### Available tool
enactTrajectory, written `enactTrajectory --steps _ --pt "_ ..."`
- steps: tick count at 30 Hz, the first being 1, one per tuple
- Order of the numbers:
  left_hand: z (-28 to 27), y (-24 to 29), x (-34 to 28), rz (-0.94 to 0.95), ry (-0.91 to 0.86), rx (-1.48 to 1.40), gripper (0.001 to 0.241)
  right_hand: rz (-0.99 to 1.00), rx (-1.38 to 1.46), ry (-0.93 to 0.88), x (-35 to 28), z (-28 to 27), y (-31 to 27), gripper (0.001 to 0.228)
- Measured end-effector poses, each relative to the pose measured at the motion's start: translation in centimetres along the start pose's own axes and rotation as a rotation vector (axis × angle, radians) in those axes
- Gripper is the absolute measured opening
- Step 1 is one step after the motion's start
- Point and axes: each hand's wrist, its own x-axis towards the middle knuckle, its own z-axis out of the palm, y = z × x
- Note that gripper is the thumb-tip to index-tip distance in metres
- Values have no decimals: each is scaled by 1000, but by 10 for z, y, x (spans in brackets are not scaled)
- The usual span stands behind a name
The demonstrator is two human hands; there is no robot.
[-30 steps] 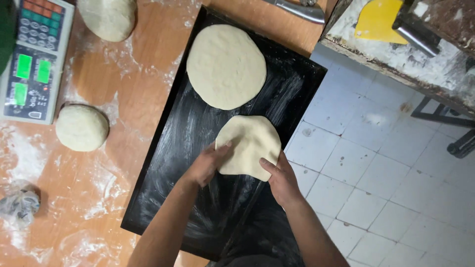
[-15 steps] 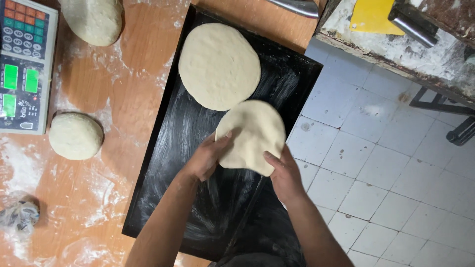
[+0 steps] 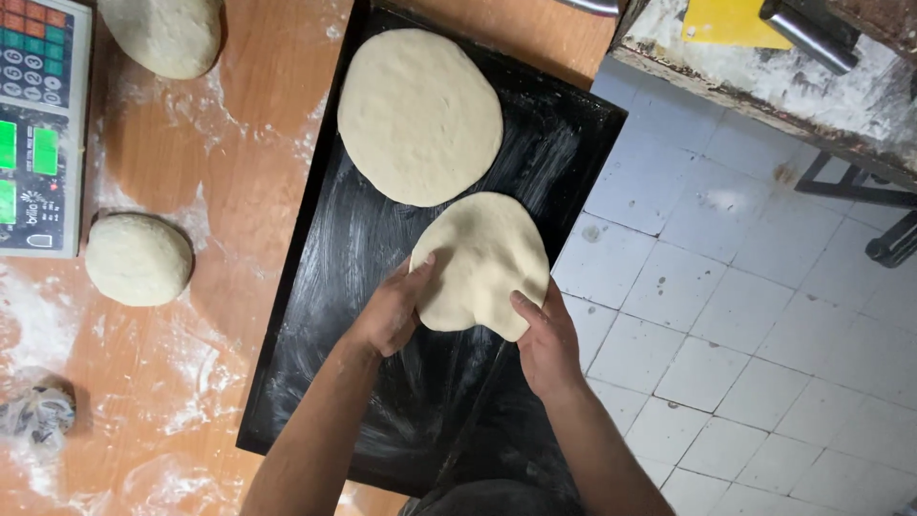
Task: Flattening dough balls using a mechanical dough roller and arranging them on an oiled baking tray.
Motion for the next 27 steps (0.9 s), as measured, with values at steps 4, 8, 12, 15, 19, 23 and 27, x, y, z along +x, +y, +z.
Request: enactTrajectory --steps 4,8,12,15,19,23,27 --pt "-14 -12 8 -3 -10 -34 59 -23 34 -61 3 -3 8 72" --pt "-10 -3 7 5 -6 -27 59 13 33 -34 8 1 10 70" --pt "-1 1 1 -20 20 27 59 -22 54 -14 4 5 9 70" --pt "6 8 1 -1 22 37 59 -69 9 47 5 11 8 70" --pt "3 4 1 83 -35 81 58 -174 -169 0 2 10 15 74" --pt "5 9 -5 119 -51 122 59 -141 -245 -19 1 11 17 81" --pt "2 12 -1 155 -65 121 60 -137 -212 38 7 13 23 78"
